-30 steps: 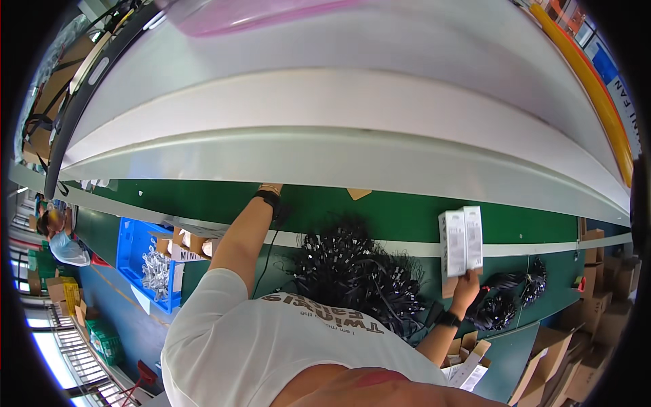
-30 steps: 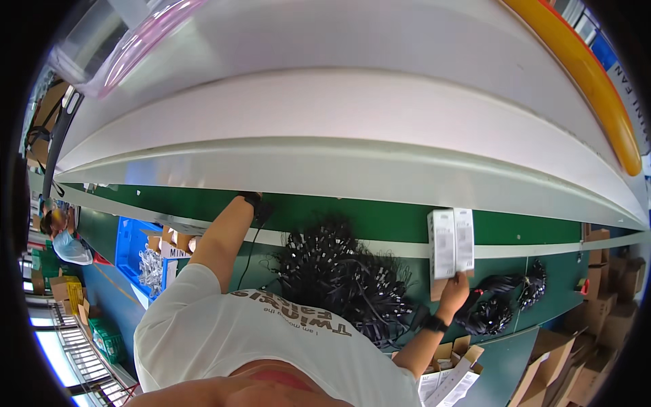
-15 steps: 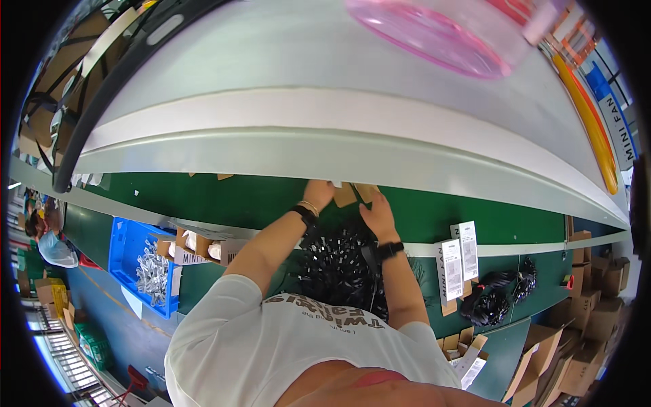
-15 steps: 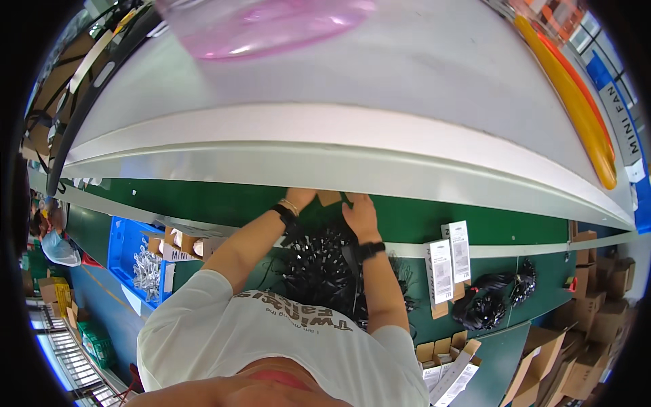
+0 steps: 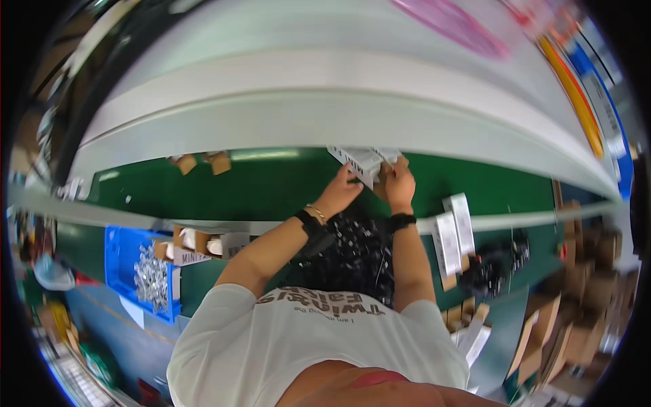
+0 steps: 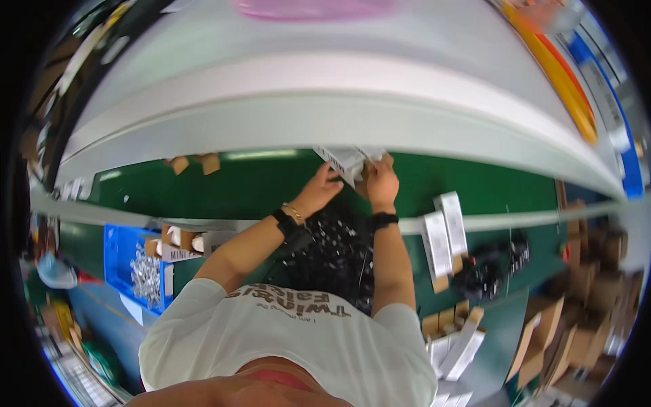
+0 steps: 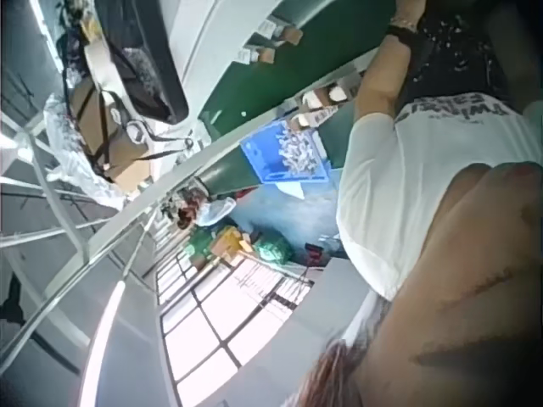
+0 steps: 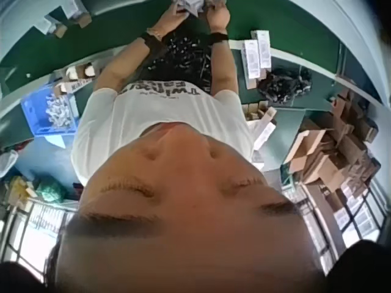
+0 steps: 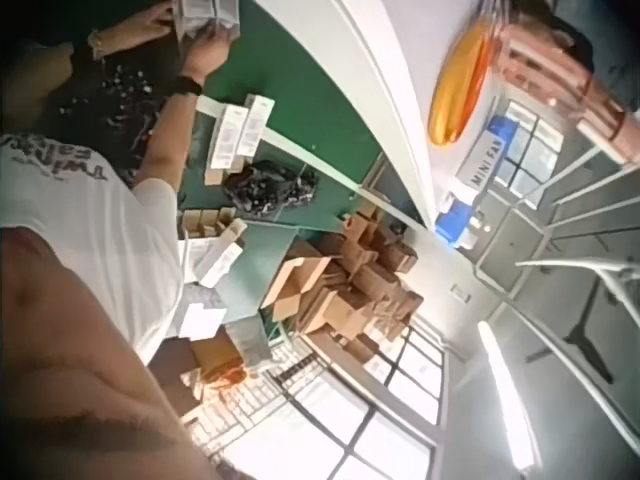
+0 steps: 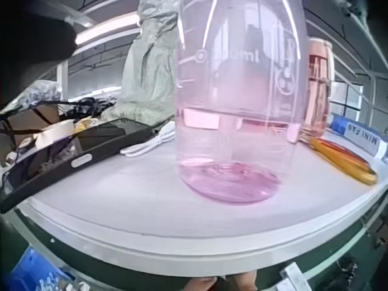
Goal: Packaging small electronic components and coiled cables into small cardboard boxes at a factory workstation.
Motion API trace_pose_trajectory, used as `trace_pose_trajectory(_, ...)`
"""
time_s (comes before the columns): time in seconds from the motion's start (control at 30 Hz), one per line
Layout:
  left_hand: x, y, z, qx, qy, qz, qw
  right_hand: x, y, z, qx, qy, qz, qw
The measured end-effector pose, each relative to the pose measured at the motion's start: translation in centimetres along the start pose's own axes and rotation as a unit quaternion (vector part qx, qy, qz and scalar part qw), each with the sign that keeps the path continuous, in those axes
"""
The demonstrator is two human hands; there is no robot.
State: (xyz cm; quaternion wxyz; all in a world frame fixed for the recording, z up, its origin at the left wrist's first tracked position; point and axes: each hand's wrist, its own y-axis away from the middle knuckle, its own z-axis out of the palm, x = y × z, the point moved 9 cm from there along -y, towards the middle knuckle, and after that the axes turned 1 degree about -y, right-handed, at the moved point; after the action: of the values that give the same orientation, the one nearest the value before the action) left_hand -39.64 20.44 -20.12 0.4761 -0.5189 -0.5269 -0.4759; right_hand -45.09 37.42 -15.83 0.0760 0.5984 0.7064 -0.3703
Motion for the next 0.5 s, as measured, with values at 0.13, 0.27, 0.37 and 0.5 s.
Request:
trace_pose_trajectory(0.13, 2.8, 2.5, 3.0, -0.117, 0.017, -0.057, 0.991, 2.1, 1.2, -9.7, 0.033, 0.016, -0.001, 0.999)
trace_pose_trajectory(0.27, 2.8, 6.2, 4.5, -0.16, 0.042, -0.091, 0.982, 8.0, 6.4, -18.3, 0.082, 0.025, 0.06, 0.995)
trace_pose_trajectory(0.37, 1.9, 10.0, 3.9, -0.188, 0.048, -0.109, 0.975, 14.4, 11.8, -21.9, 0.094, 0.021, 0.099, 0.99)
trace_pose_trajectory(0.5, 1.5, 15.0, 0.6, -0.215, -0.015, -0.058, 0.975, 20.2, 18.7, -22.1, 0.074, 0.026, 0.21, 0.974)
